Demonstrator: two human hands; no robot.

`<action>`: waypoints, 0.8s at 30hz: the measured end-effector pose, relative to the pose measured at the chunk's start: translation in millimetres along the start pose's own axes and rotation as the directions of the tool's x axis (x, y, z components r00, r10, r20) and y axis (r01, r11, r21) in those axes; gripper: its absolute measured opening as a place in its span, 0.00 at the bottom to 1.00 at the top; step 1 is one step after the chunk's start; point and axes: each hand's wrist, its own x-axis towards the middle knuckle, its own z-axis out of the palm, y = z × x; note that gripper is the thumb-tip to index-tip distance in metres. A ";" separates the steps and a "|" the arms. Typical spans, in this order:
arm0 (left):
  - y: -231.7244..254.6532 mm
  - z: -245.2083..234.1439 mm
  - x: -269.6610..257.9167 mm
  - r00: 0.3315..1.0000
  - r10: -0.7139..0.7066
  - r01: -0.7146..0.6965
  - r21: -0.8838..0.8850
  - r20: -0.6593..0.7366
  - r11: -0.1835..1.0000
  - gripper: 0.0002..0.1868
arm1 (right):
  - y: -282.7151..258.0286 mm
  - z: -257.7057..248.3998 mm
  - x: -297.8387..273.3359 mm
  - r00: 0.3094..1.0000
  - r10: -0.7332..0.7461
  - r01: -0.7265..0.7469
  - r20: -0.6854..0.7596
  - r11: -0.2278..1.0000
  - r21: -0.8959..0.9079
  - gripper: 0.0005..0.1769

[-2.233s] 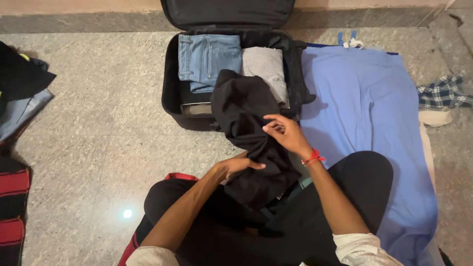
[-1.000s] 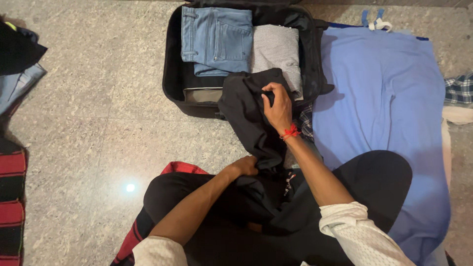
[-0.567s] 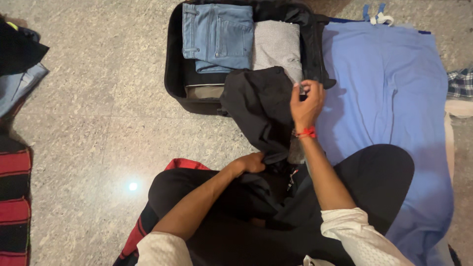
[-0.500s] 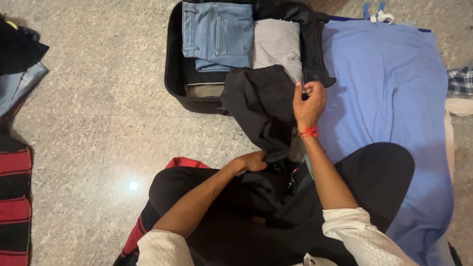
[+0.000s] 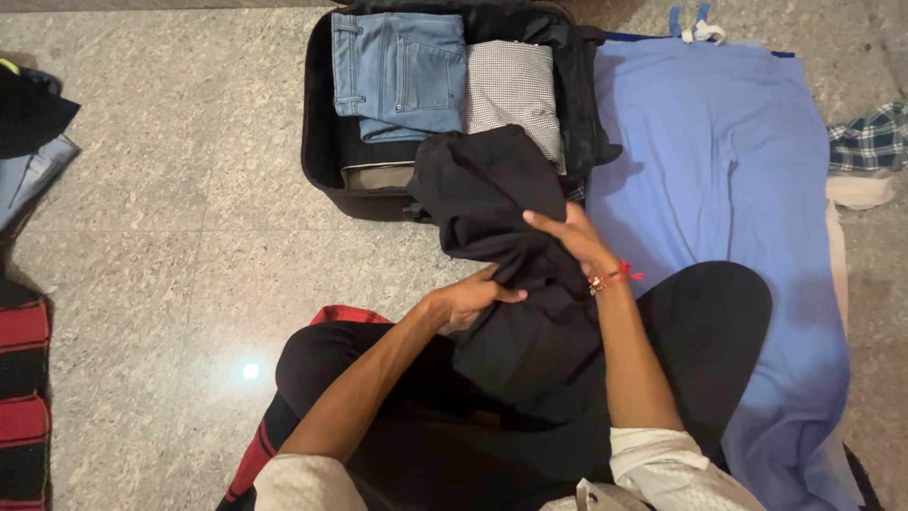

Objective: The person folds a pair of light blue trousers and a pair of black trousers on a rug next to an open suitcase. They smooth the fabric, fold the legs, and then fold the garments in half before placing them into the suitcase.

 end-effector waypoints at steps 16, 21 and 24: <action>-42.3 -1.8 46.1 0.975 0.223 -0.186 -0.533 0.006 0.826 0.33 | 10.5 -42.9 -34.8 0.829 -0.536 0.419 -0.158 0.784 -0.458 0.26; -38.0 9.6 45.5 0.956 0.293 -0.213 -0.635 0.022 0.742 0.29 | 110.3 -19.2 -135.6 0.741 -0.248 0.312 -0.624 0.950 -0.006 0.24; -37.3 28.6 46.6 0.931 0.366 -0.255 -0.698 0.011 0.669 0.28 | 117.0 13.0 -168.3 0.858 0.060 0.040 -0.510 0.982 0.182 0.14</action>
